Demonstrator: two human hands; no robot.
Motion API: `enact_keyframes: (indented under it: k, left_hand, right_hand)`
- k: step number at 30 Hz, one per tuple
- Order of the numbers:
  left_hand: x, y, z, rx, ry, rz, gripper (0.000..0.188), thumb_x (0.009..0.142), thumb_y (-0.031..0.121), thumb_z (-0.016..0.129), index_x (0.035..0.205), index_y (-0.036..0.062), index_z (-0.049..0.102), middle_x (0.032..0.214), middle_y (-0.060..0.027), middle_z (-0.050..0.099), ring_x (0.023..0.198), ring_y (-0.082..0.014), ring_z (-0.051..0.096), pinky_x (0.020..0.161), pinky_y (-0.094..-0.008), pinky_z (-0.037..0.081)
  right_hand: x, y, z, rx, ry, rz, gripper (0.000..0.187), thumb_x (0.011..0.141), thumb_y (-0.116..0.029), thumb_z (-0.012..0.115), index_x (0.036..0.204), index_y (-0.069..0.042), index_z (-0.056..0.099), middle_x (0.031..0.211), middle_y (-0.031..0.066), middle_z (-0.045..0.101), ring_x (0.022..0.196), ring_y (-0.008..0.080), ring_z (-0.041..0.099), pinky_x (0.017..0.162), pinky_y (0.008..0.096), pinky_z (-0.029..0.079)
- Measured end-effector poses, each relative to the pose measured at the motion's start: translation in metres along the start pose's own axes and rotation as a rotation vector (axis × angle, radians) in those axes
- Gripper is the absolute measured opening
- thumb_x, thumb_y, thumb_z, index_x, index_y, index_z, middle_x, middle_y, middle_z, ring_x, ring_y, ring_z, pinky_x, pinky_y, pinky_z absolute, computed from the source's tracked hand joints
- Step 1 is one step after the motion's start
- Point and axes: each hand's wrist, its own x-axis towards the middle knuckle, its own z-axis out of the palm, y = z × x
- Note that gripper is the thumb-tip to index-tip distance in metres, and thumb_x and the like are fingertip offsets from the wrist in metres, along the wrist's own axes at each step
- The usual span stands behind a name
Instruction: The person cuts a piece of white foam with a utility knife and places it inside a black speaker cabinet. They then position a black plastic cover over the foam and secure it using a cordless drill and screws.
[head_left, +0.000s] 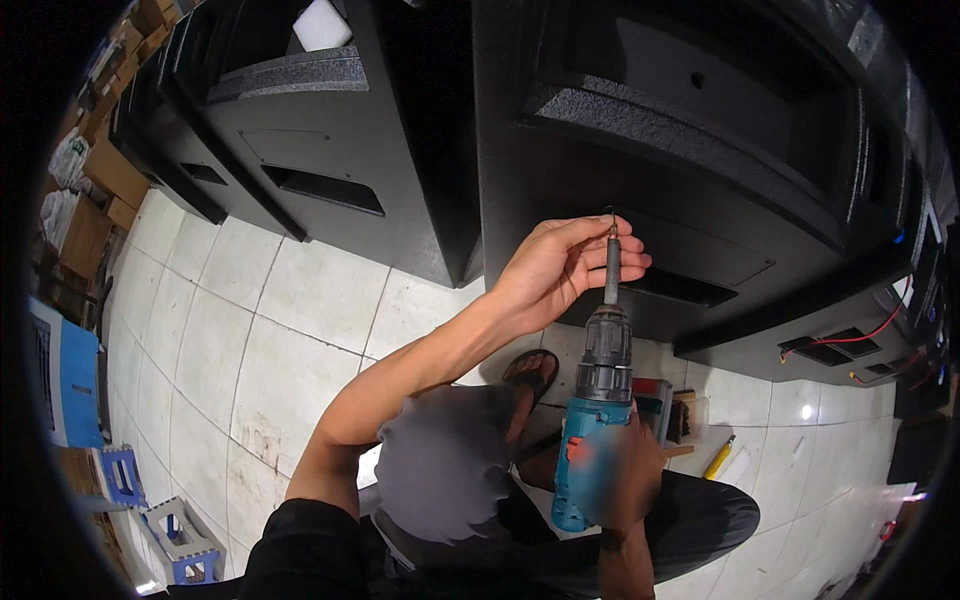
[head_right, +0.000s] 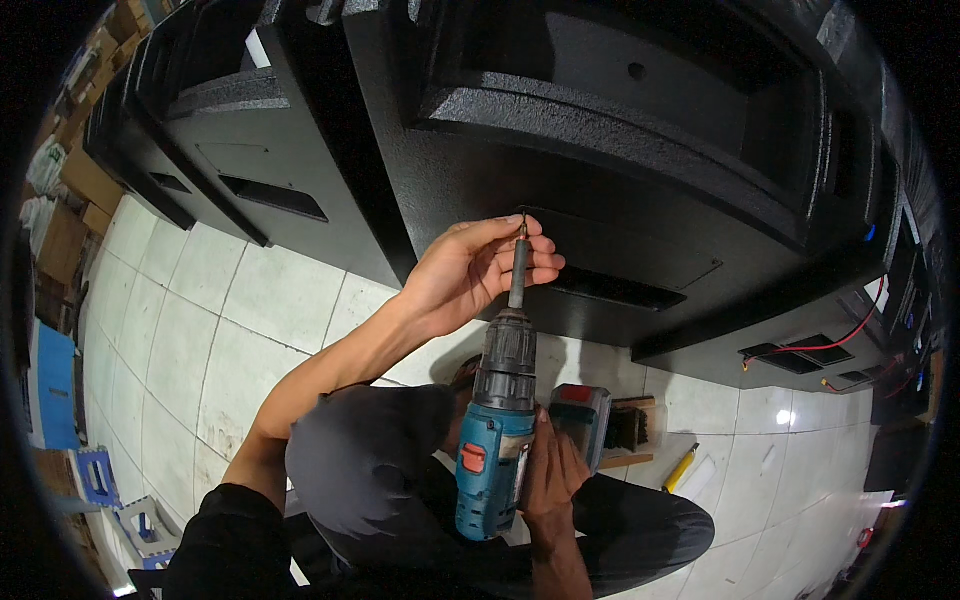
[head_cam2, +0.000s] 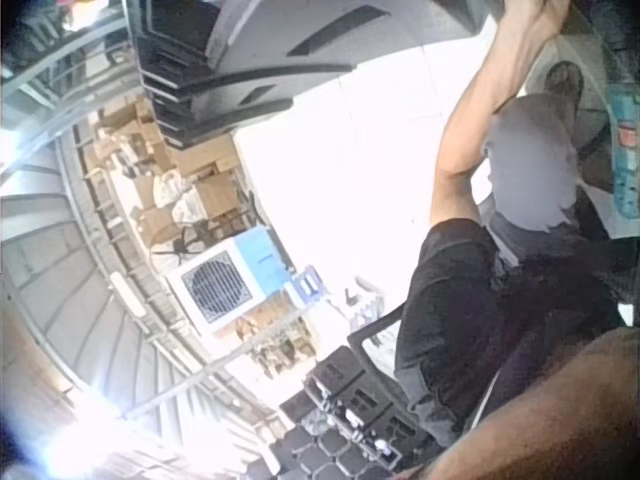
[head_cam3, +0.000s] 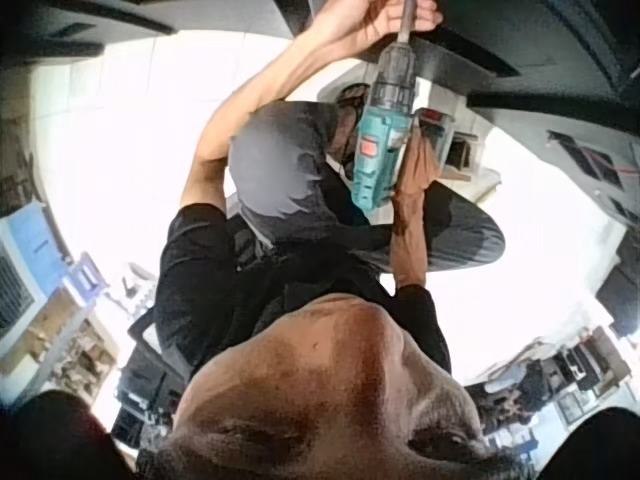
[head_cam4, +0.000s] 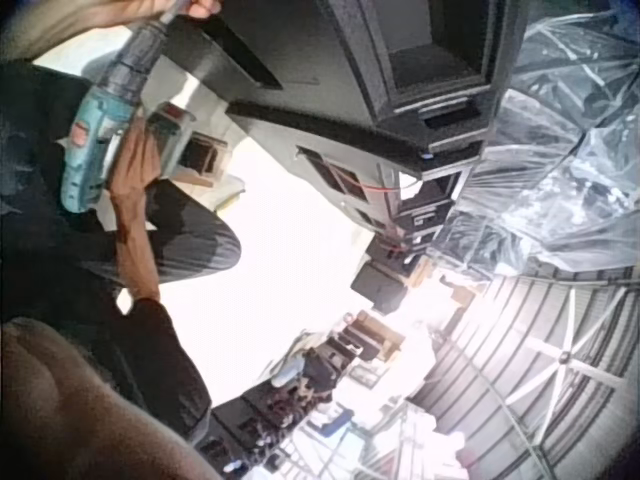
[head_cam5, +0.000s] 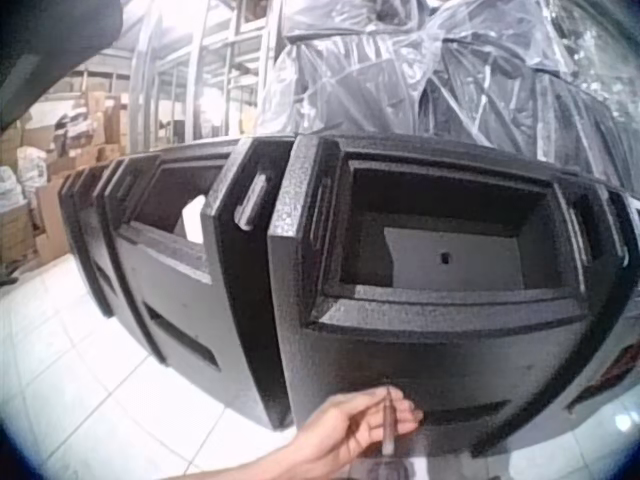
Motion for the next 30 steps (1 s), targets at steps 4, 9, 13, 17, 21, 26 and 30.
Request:
enact_keyframes:
  k: [4,9,13,17,21,26,30]
  left_hand:
    - [0.000,0.000,0.000,0.035,0.004,0.041,0.026,0.099,0.015,0.044,0.105,-0.0072,0.057,0.095,-0.0191,0.066,0.094,-0.0278,0.068,0.085,-0.0314,0.057]
    - [0.000,-0.001,0.000,0.048,0.033,0.065,0.027,0.099,0.014,0.044,0.104,-0.0071,0.060,0.095,-0.0183,0.067,0.096,-0.0279,0.068,0.088,-0.0275,0.054]
    - [-0.001,-0.004,-0.002,0.060,0.001,0.057,0.028,0.099,0.015,0.045,0.105,-0.0069,0.060,0.095,-0.0190,0.067,0.095,-0.0276,0.068,0.088,-0.0290,0.054]
    - [-0.006,-0.006,-0.002,0.107,-0.015,0.030,0.029,0.100,0.017,0.044,0.106,-0.0070,0.060,0.095,-0.0190,0.067,0.094,-0.0269,0.068,0.087,-0.0298,0.055]
    - [-0.006,-0.011,-0.001,0.149,-0.062,0.027,0.034,0.101,0.024,0.045,0.106,-0.0068,0.060,0.094,-0.0191,0.066,0.095,-0.0263,0.068,0.085,-0.0290,0.056]
    - [-0.011,-0.014,0.000,0.171,0.008,-0.021,0.042,0.101,0.033,0.044,0.103,-0.0052,0.062,0.090,-0.0175,0.067,0.095,-0.0254,0.068,0.082,-0.0266,0.058]
    - [-0.010,-0.023,-0.009,0.391,0.121,-0.129,0.050,0.098,0.044,0.046,0.095,-0.0021,0.064,0.085,-0.0128,0.066,0.080,-0.0214,0.069,0.074,-0.0287,0.057]
  right_hand:
    - [0.002,0.000,0.002,0.006,0.002,-0.002,0.047,0.089,-0.017,0.063,0.118,0.019,0.050,0.096,0.0285,0.065,0.078,0.0317,0.068,0.062,0.0367,0.054]
    - [0.004,-0.001,0.001,0.018,0.015,0.002,0.046,0.089,-0.015,0.063,0.118,0.018,0.051,0.096,0.0284,0.065,0.080,0.0321,0.068,0.062,0.0369,0.054]
    - [-0.004,0.000,-0.002,-0.026,0.002,0.010,0.044,0.087,-0.010,0.064,0.118,0.018,0.051,0.096,0.0280,0.065,0.079,0.0324,0.068,0.063,0.0373,0.055]
    - [-0.010,-0.001,-0.006,-0.029,-0.005,0.021,0.041,0.083,0.000,0.064,0.118,0.017,0.051,0.095,0.0271,0.065,0.077,0.0322,0.068,0.062,0.0377,0.055]
    - [-0.024,-0.001,-0.010,-0.021,0.020,0.051,0.043,0.083,-0.006,0.066,0.116,0.016,0.052,0.095,0.0267,0.066,0.079,0.0327,0.068,0.064,0.0381,0.055]
    - [-0.041,0.000,-0.013,-0.033,0.058,0.088,0.045,0.083,-0.013,0.068,0.114,0.015,0.054,0.096,0.0261,0.066,0.080,0.0334,0.068,0.066,0.0385,0.056]
    - [-0.052,0.001,-0.012,-0.038,0.077,0.099,0.047,0.083,-0.019,0.070,0.113,0.014,0.055,0.097,0.0256,0.066,0.082,0.0339,0.069,0.067,0.0389,0.056]
